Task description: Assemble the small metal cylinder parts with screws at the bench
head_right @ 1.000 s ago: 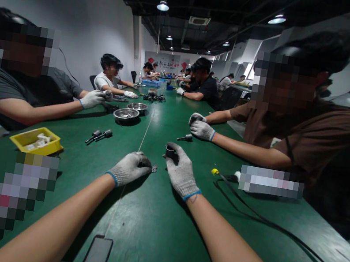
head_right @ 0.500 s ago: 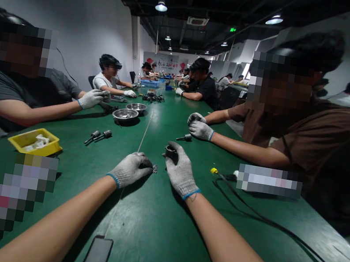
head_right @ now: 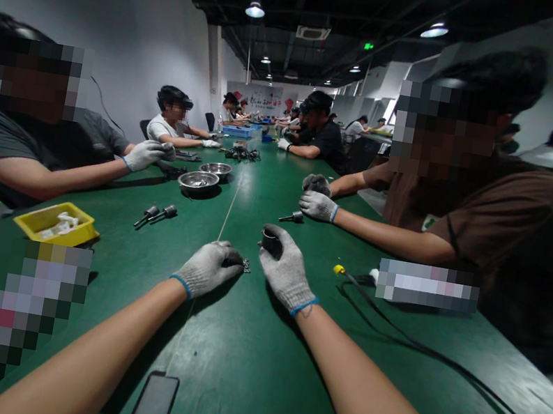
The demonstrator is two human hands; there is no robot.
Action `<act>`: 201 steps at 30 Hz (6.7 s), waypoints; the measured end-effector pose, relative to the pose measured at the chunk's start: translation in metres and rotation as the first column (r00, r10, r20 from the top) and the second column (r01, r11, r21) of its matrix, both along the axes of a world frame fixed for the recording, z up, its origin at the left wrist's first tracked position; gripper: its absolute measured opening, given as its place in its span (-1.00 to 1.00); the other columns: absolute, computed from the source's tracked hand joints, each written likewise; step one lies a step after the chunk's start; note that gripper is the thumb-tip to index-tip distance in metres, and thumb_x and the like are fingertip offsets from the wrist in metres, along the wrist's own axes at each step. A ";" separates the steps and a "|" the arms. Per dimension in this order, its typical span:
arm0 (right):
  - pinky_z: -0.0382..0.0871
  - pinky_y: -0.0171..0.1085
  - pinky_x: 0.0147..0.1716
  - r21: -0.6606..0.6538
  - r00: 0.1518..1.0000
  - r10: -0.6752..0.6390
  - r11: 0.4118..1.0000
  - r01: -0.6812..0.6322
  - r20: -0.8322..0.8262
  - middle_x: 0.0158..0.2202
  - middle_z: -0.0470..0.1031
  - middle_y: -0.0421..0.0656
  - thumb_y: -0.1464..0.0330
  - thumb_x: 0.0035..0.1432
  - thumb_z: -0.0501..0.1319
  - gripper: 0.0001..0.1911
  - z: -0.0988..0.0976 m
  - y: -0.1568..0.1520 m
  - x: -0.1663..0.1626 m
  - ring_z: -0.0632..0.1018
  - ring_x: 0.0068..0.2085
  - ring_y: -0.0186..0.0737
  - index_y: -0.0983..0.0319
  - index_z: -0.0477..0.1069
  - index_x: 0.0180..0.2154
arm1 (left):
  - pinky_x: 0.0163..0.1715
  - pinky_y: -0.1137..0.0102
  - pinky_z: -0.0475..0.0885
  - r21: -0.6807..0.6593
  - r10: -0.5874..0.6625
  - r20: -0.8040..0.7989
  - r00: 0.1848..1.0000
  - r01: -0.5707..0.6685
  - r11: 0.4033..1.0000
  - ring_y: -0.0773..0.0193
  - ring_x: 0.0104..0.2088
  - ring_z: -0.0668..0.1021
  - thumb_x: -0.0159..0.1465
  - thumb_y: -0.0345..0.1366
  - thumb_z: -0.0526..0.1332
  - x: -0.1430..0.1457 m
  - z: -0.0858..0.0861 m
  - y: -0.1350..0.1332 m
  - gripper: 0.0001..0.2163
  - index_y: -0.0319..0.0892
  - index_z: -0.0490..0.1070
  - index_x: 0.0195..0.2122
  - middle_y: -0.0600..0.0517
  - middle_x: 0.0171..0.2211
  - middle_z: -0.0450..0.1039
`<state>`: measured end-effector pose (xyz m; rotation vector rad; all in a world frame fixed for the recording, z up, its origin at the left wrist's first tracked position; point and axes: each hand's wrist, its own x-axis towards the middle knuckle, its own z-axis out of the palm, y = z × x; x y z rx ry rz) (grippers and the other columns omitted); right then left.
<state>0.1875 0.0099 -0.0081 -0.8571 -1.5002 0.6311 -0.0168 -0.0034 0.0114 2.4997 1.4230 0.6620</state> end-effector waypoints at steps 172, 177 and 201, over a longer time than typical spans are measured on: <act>0.57 -0.06 0.10 0.006 0.940 0.152 0.987 -0.161 0.305 0.01 0.69 -0.09 0.54 0.02 0.27 -0.48 0.010 -0.022 -0.006 0.69 0.00 -0.07 0.19 0.60 0.05 | -0.54 0.51 0.19 -0.597 0.502 0.667 0.550 -0.007 0.802 0.40 -0.57 0.35 0.16 -0.21 0.34 0.039 0.029 -0.030 -0.80 -0.14 0.33 -0.41 0.17 -0.58 0.30; 0.57 -0.05 0.09 0.027 0.940 0.131 0.989 -0.147 0.315 0.00 0.69 -0.09 0.55 0.02 0.27 -0.48 0.010 -0.023 -0.007 0.69 -0.01 -0.06 0.20 0.61 0.04 | -0.53 0.50 0.20 -0.599 0.502 0.657 0.563 -0.015 0.801 0.39 -0.56 0.34 0.18 -0.20 0.32 0.040 0.027 -0.030 -0.81 -0.14 0.33 -0.38 0.17 -0.57 0.28; 0.62 -0.14 0.02 0.200 0.959 -0.036 0.980 -0.022 0.281 -0.04 0.71 -0.09 0.45 0.10 0.33 -0.58 0.010 -0.026 -0.010 0.72 -0.07 -0.08 0.16 0.61 0.03 | -0.40 0.44 0.26 -0.116 0.241 0.642 0.728 -0.219 0.969 0.32 -0.43 0.36 0.17 -0.29 0.33 0.036 0.036 -0.031 -0.86 -0.14 0.37 -0.41 0.16 -0.49 0.28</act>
